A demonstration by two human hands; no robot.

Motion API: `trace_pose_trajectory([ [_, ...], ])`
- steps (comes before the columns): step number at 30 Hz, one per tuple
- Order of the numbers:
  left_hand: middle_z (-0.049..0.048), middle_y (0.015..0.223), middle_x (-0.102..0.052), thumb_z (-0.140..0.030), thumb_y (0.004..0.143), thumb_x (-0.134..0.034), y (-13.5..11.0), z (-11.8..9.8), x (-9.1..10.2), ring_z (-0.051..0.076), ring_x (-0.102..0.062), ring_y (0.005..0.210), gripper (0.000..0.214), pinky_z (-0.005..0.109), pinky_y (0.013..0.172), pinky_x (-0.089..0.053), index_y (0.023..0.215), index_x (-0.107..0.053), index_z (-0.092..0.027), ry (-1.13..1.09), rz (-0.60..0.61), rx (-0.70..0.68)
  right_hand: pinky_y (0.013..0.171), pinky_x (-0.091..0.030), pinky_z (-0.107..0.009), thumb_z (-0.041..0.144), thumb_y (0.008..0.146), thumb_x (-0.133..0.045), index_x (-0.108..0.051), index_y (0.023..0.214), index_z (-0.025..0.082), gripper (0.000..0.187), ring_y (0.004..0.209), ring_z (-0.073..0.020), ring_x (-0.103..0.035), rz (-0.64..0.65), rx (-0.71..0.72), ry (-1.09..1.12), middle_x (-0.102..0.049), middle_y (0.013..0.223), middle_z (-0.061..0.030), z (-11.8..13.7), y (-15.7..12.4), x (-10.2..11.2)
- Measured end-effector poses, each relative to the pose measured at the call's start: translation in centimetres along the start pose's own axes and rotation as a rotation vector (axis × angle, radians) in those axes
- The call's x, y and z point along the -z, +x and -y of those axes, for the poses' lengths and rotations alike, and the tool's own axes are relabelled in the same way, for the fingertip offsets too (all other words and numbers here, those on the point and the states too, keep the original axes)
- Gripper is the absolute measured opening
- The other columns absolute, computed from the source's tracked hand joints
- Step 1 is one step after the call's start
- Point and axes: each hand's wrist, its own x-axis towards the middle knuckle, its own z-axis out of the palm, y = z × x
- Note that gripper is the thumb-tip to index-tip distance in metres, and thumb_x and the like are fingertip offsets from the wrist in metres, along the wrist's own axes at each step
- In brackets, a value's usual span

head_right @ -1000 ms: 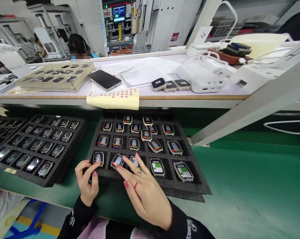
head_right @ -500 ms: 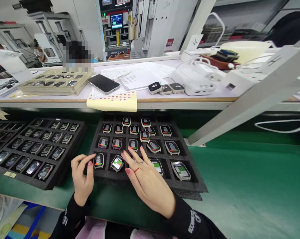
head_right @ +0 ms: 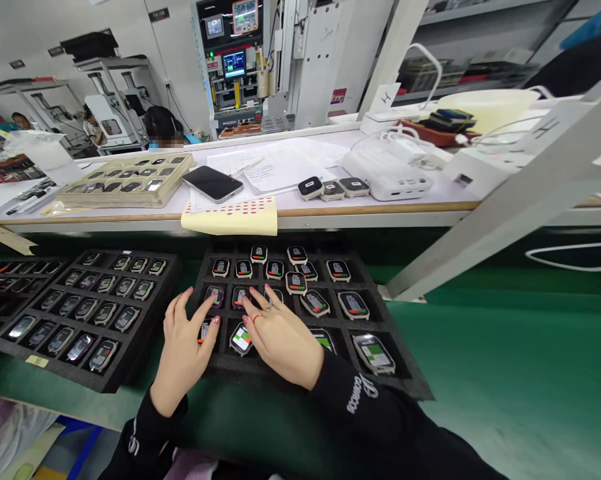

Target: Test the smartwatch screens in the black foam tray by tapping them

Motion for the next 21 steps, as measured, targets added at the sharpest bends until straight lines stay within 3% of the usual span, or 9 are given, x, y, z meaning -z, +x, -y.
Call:
trace_pose_trajectory([
  [8,0.012,0.15,-0.036,-0.033,0.101,-0.046,-0.1,0.0,-0.1,0.034,-0.028,0.141,0.034,0.058,0.111,-0.036,0.131,-0.062,-0.029,-0.013,0.023,0.019,0.115,-0.031,-0.065,0.018,0.108,-0.018,-0.055,0.132,-0.005,0.05,0.138,-0.0314,-0.042,-0.155,-0.094,0.035,-0.06,0.133,-0.0189,-2.1,-3.5,2.0],
  [14,0.0163,0.144,-0.043,-0.035,0.1,-0.045,0.1,-0.1,-0.1,0.032,-0.035,0.137,0.052,0.055,0.11,-0.037,0.149,-0.036,-0.02,-0.107,-0.035,0.066,0.117,-0.029,-0.063,0.022,0.109,-0.02,-0.055,0.133,-0.001,0.049,0.138,-0.0284,-0.042,-0.17,-0.17,0.078,-0.06,0.134,-0.0169,-2.9,-5.8,2.7],
  [21,0.0134,0.134,-0.057,-0.037,0.099,-0.047,0.4,-0.3,0.2,0.03,-0.045,0.128,0.059,0.052,0.106,-0.039,0.152,-0.026,-0.02,-0.136,0.021,0.084,0.118,-0.029,-0.062,0.024,0.109,-0.021,-0.054,0.135,0.001,0.048,0.139,-0.0276,-0.041,-0.176,-0.174,0.107,-0.059,0.136,-0.0164,-2.7,-6.6,2.5],
])
